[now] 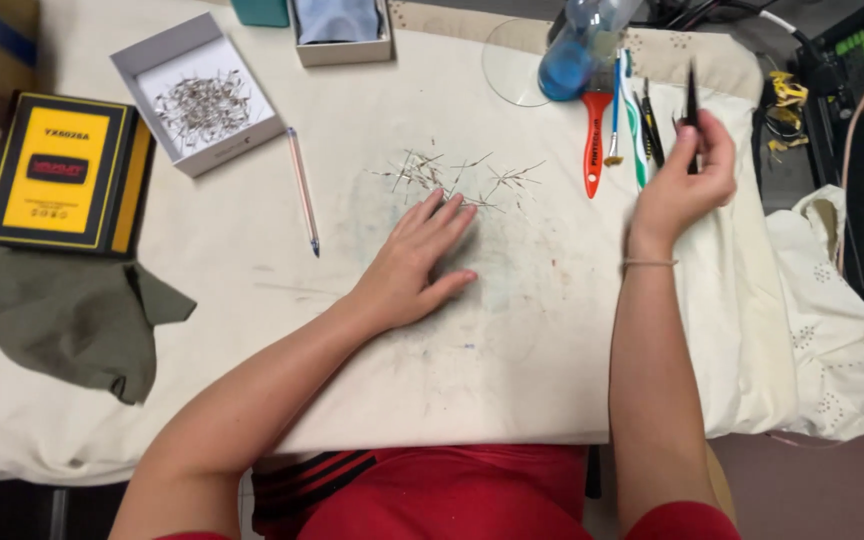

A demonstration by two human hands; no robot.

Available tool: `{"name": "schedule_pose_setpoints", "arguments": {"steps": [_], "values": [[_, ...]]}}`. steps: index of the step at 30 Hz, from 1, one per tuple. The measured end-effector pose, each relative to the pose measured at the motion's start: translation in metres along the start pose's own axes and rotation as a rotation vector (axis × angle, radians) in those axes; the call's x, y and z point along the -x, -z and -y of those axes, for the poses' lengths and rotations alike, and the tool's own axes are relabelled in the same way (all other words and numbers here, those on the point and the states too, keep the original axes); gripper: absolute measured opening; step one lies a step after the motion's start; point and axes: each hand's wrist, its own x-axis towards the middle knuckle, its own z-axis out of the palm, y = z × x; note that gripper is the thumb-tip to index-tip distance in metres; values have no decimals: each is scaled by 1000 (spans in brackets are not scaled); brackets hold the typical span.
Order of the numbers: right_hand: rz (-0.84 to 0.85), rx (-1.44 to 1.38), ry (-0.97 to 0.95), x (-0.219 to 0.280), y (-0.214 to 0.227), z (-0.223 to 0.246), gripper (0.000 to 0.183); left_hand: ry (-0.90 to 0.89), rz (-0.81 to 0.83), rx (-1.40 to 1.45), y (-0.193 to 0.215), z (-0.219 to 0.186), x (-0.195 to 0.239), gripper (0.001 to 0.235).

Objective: The person uses tweezers to pick up and place small metallic pins onto a white cloth-covered work surface. They repeatedly handle individual pins, adjusting their positions with precision. The task involves careful placement and minor repositioning of the pins throughout the clip.

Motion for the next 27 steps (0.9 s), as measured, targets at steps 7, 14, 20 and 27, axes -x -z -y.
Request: {"name": "schedule_pose_setpoints", "arguments": {"steps": [7, 14, 20, 27], "values": [[723, -511, -364, 122, -39, 156, 18, 46, -353, 492, 8, 11, -3, 63], [789, 163, 83, 103, -31, 126, 19, 286, -513, 720, 21, 12, -3, 27], [831, 421, 50, 99, -28, 104, 11, 372, -261, 707, 6, 22, -4, 31], [812, 396, 26, 101, -23, 101, 5, 429, -109, 852, 20, -3, 3, 31]]}}
